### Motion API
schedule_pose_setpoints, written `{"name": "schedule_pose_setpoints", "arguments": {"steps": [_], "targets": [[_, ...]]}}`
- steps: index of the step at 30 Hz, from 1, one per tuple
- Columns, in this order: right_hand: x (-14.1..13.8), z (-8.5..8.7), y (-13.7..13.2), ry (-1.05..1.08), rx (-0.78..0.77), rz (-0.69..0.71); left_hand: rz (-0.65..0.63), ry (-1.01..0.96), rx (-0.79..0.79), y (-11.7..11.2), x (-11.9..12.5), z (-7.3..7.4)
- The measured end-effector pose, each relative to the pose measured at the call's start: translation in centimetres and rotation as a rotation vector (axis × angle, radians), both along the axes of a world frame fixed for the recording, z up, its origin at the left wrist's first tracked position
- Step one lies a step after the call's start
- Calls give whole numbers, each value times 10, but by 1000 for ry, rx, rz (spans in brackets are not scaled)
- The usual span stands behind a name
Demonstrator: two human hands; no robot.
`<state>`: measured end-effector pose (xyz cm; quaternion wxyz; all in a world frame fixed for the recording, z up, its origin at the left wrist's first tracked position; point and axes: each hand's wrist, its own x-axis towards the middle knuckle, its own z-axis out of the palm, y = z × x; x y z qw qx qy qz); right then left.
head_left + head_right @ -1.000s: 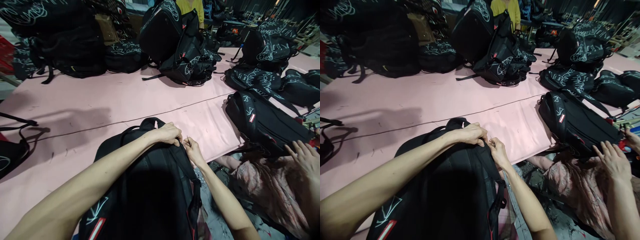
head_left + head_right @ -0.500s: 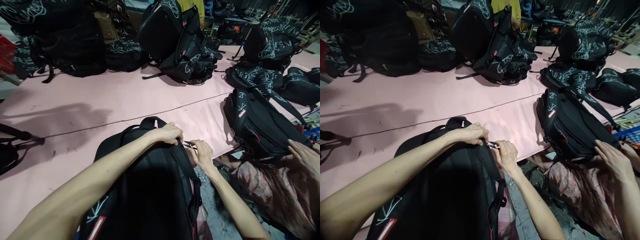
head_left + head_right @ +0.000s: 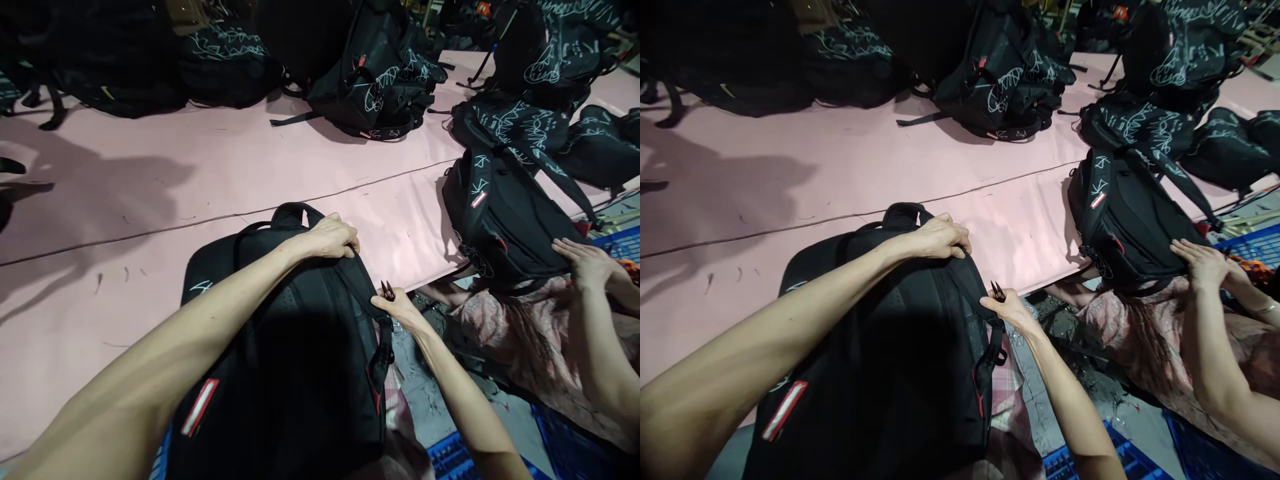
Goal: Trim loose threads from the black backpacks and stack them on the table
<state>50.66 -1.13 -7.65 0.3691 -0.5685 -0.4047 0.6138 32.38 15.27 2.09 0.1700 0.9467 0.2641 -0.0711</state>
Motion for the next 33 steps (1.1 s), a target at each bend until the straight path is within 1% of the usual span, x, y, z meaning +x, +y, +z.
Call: {"name": "schedule_pose_setpoints", "arguments": {"steps": [3, 5, 7, 9, 11, 13, 15, 17, 20, 22, 23, 25, 27, 29, 31, 33], "targets": [[5, -3, -27, 112, -32, -2, -32, -67, 86, -9, -2, -5], [6, -1, -35, 174, -27, -20, -28, -127, 175, -22, -6, -7], [5, 1, -36, 202, -32, -46, 33, -207, 293, -40, -15, -6], [4, 3, -36, 229, -51, -72, 165, -277, 417, -65, -33, -3], [1, 4, -37, 256, -62, -104, 341, -299, 504, -96, -59, 0], [-2, 5, -39, 281, -70, -134, 513, -259, 547, -131, -89, 1], [-6, 8, -41, 308, -69, -161, 642, -183, 564, -171, -118, -2], [-11, 13, -41, 333, -55, -172, 735, -133, 564, -213, -141, -10], [-17, 22, -41, 354, -25, -176, 845, -133, 540, -274, -161, -22], [-19, 27, -41, 365, -10, -168, 928, -123, 489, -306, -169, -25], [-19, 28, -42, 369, -3, -164, 989, -112, 456, -317, -174, -25], [-20, 30, -44, 370, 4, -156, 1137, -127, 399, -327, -186, -20], [-22, 30, -47, 360, 8, -161, 1287, -248, 341, -319, -202, -12], [-25, 29, -50, 346, 10, -168, 1420, -480, 223, -298, -220, -5], [-28, 28, -51, 336, 8, -167, 1546, -770, 19, -269, -234, 0], [-30, 29, -51, 326, 5, -161, 1606, -1071, -188, -241, -241, 2]]}}
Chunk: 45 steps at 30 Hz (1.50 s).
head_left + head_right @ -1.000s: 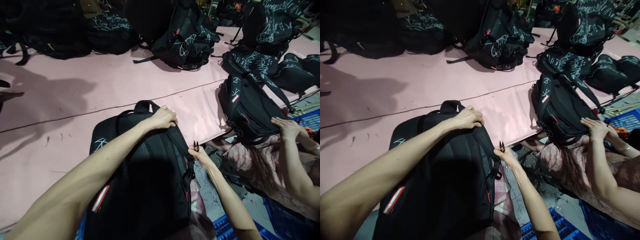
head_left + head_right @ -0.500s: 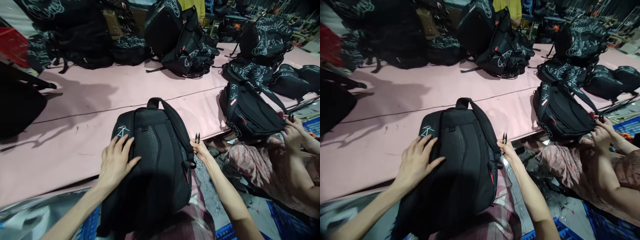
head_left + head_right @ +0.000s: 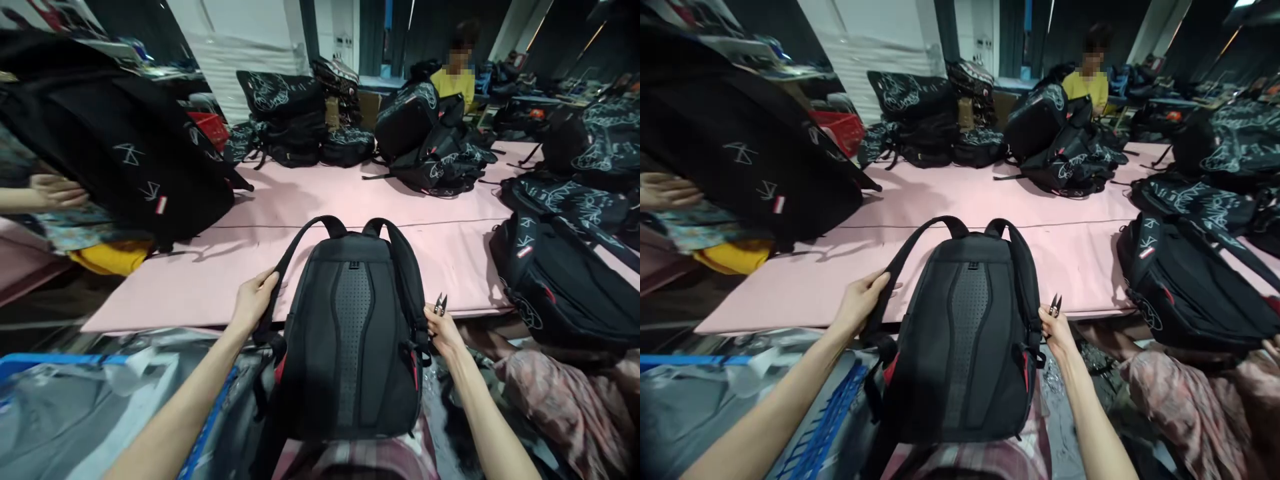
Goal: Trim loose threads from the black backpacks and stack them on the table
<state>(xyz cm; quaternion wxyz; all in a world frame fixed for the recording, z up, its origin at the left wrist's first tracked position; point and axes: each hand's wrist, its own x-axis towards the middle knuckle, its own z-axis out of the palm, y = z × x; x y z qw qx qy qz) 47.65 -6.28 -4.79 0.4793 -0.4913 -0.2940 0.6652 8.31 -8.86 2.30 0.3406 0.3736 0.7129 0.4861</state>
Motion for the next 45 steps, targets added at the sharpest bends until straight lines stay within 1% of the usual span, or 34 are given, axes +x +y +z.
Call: {"name": "schedule_pose_setpoints", "arguments": {"steps": [2, 4, 6, 8, 10, 12, 16, 18, 19, 21, 22, 23, 24, 25, 26, 27, 28, 29, 30, 32, 33, 34, 36, 38, 40, 42, 43, 44, 45], "targets": [[-1, 0, -1, -21, 6, 4, 22, -260, 50, 22, 0, -1], [-1, 0, -3, -46, 13, 7, 8, -447, 73, 36, 2, -5], [-1, 0, -4, -61, 7, 6, -27, -571, 45, 43, 1, -10], [-1, -1, -4, -67, -11, -11, -86, -643, -18, 45, -4, -15], [-3, -2, -3, -72, -29, -27, -143, -645, -63, 45, -11, -20], [-5, -3, -2, -75, -34, -13, -195, -600, -70, 43, -15, -21], [-6, -5, 2, -46, -32, 40, -279, -431, -100, 43, -17, -17], [-7, -3, 2, -35, -34, 12, -271, -311, -110, 41, -12, -13], [-9, 0, 2, -30, -28, -14, -226, -230, -90, 38, -7, -10], [-14, 10, 1, -6, -2, -67, -68, 15, 37, 29, 9, -5], [-18, 17, 0, 18, 13, -89, 12, 167, 137, 22, 21, -2], [-23, 24, -1, 47, 22, -97, 54, 315, 248, 14, 35, 1], [-28, 31, -1, 85, 29, -108, 28, 433, 347, 6, 51, 3], [-34, 38, -1, 121, 28, -100, -76, 503, 416, -2, 69, 5], [-39, 44, -1, 150, 28, -91, -233, 517, 446, -10, 88, 6], [-43, 49, -1, 175, 30, -80, -395, 475, 431, -16, 108, 6], [-47, 53, -2, 192, 32, -68, -531, 394, 381, -20, 129, 4], [-49, 55, -3, 205, 33, -58, -629, 295, 307, -22, 150, 1], [-51, 56, -4, 214, 36, -53, -686, 188, 226, -23, 169, -4], [-51, 55, -7, 222, 45, -60, -725, -9, 93, -21, 201, -14], [-50, 54, -8, 217, 51, -72, -732, -83, 50, -21, 213, -19], [-48, 53, -9, 203, 59, -85, -735, -142, 23, -20, 222, -23], [-44, 51, -11, 142, 85, -98, -730, -228, 4, -23, 231, -25], [-38, 51, -14, 36, 132, -114, -724, -303, 20, -27, 233, -23], [-32, 53, -20, -108, 203, -178, -703, -361, 45, -32, 230, -18], [-26, 57, -29, -272, 303, -252, -674, -345, 59, -35, 228, -15], [-23, 59, -34, -351, 364, -260, -659, -308, 63, -36, 227, -15], [-20, 62, -40, -424, 433, -233, -642, -260, 68, -36, 228, -15], [-18, 65, -46, -491, 505, -172, -623, -212, 78, -37, 229, -16]]}}
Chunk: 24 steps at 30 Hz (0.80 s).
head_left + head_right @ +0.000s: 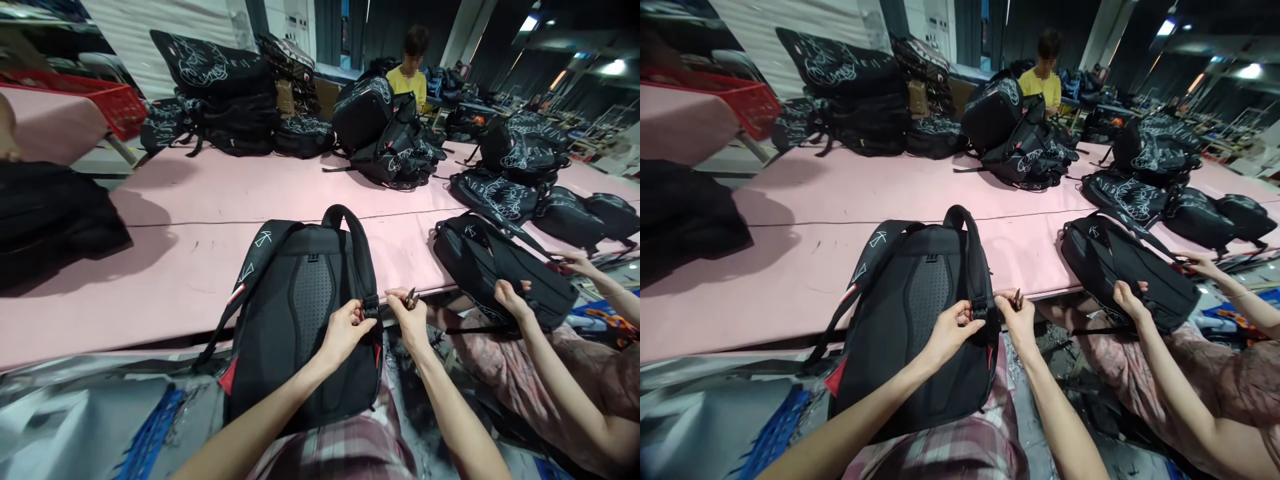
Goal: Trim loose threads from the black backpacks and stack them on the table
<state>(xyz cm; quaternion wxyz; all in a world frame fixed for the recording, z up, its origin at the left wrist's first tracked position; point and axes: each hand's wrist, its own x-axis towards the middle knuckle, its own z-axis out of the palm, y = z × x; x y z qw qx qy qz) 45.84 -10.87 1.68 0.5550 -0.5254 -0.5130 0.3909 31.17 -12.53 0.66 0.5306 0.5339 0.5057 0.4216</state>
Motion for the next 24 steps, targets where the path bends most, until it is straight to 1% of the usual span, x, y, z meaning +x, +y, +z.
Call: {"name": "schedule_pose_setpoints", "arguments": {"steps": [3, 5, 6, 8, 10, 12, 13, 14, 16, 18, 19, 20, 22, 24], "targets": [[1, 7, -15, -272, 117, 204, 51, 87, 72, -1, 5, -5], [-1, 8, -20, -402, 149, 242, 53, 107, 100, -2, 8, -7], [-2, 7, -20, -418, 143, 231, 46, 111, 106, -2, 9, -7], [-1, 5, -18, -342, 77, 166, 24, 114, 103, -3, 9, -6], [3, 3, -14, -209, -3, 58, 5, 114, 92, -4, 6, -5], [6, 4, -11, -141, -7, -50, 1, 113, 87, -4, 5, -4], [7, 5, -10, -148, 27, -70, -1, 112, 90, -5, 5, -4], [6, 7, -9, -178, 73, -55, -3, 111, 98, -5, 6, -4], [1, 11, -8, -273, 153, 30, -11, 117, 117, -5, 8, -6], [-5, 14, -4, -341, 169, 107, -26, 129, 116, -5, 9, -8], [-7, 14, -2, -328, 145, 110, -39, 125, 100, -6, 9, -10], [-7, 13, 1, -273, 102, 81, -52, 111, 74, -5, 8, -11], [-2, 8, 6, -82, 4, -56, -80, 81, 9, -3, 5, -16], [10, 1, 5, 77, -63, -190, -107, 128, -20, 0, -1, -22]]}}
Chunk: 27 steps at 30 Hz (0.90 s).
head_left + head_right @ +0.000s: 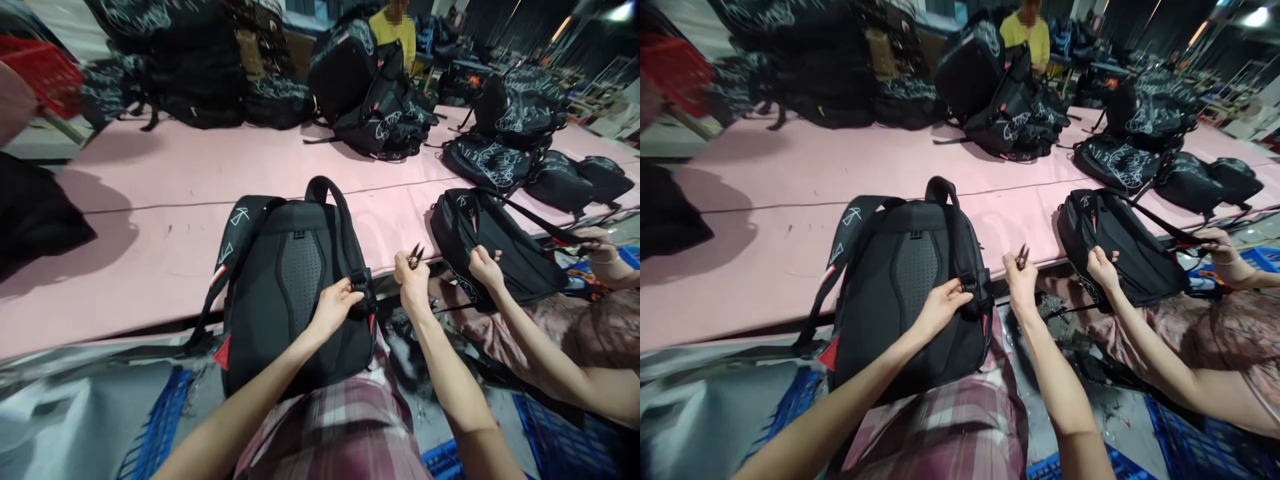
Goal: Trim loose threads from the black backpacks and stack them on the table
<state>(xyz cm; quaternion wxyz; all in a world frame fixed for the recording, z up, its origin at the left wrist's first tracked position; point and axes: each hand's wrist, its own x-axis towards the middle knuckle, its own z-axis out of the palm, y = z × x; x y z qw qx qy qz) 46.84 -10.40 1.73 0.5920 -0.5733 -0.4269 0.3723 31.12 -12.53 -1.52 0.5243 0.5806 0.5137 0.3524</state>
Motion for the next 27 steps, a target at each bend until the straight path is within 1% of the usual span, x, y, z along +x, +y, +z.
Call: {"name": "schedule_pose_setpoints", "arguments": {"steps": [1, 2, 4, 7, 9, 11, 13, 15, 18, 20, 23, 25, 27], "targets": [[7, -4, -4, 28, -19, -22, -11, 58, 12, 1, -3, -3], [14, -8, -10, 23, -39, -8, -18, 121, 37, 2, -7, -7], [26, -19, -31, -39, -100, 70, -5, 209, 93, 0, -19, -14], [32, -42, -71, -147, -207, 132, 43, 280, 188, -16, -51, -22], [28, -60, -96, -191, -278, 146, 55, 396, 300, -35, -81, -27], [19, -78, -116, -191, -336, 173, 50, 543, 419, -59, -111, -33], [6, -92, -127, -151, -359, 193, 15, 666, 522, -85, -133, -41], [-3, -100, -130, -121, -358, 166, -76, 774, 633, -109, -144, -49], [-8, -101, -126, -121, -323, 54, -251, 926, 785, -131, -144, -58], [-5, -96, -125, -130, -289, 25, -301, 988, 831, -135, -140, -60], [1, -87, -136, -197, -291, 71, -276, 1023, 826, -131, -139, -59], [0, -83, -148, -262, -322, 135, -282, 1023, 839, -126, -142, -58], [-4, -84, -160, -326, -342, 219, -307, 1001, 884, -120, -144, -56]]}}
